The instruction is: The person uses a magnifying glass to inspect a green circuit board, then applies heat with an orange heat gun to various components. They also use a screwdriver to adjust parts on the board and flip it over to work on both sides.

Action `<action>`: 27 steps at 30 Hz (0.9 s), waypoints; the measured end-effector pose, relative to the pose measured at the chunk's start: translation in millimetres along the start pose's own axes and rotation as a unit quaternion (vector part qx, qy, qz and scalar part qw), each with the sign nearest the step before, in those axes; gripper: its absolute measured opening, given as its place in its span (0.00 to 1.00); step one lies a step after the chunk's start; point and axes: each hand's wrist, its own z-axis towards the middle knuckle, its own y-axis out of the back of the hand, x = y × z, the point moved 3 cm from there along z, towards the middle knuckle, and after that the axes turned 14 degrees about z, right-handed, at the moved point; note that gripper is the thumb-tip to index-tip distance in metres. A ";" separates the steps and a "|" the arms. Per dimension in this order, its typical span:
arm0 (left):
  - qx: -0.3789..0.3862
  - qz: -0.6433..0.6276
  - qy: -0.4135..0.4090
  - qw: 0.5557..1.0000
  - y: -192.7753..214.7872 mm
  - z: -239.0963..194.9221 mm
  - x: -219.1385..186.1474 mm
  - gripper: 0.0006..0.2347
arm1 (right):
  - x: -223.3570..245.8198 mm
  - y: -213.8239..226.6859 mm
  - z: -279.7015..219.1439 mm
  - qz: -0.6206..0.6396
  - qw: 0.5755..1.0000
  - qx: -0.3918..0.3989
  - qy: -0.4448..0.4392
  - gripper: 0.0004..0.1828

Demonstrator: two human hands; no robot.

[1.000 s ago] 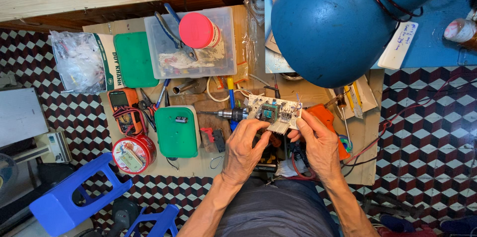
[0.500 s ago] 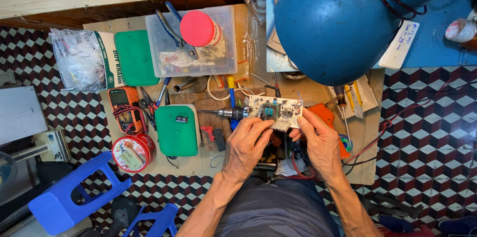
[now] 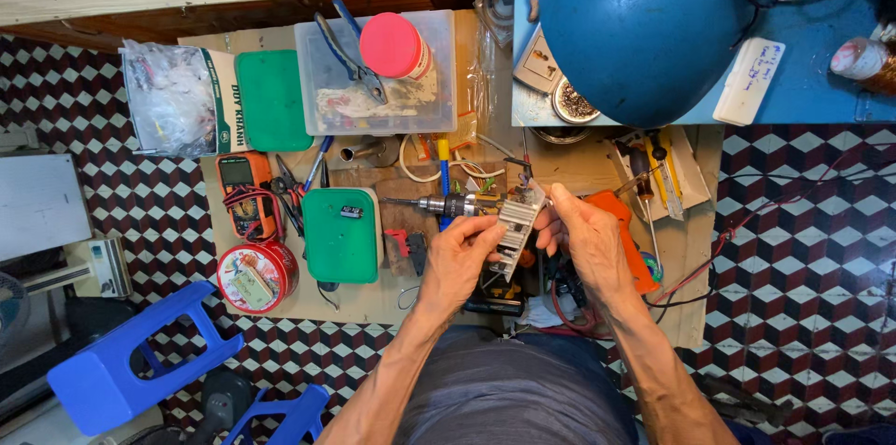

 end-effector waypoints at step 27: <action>0.010 -0.211 0.043 0.977 24.3 -20.8 48.3 0.12 | -45.0 -0.9 -79.5 -0.039 0.995 -0.072 0.053 0.21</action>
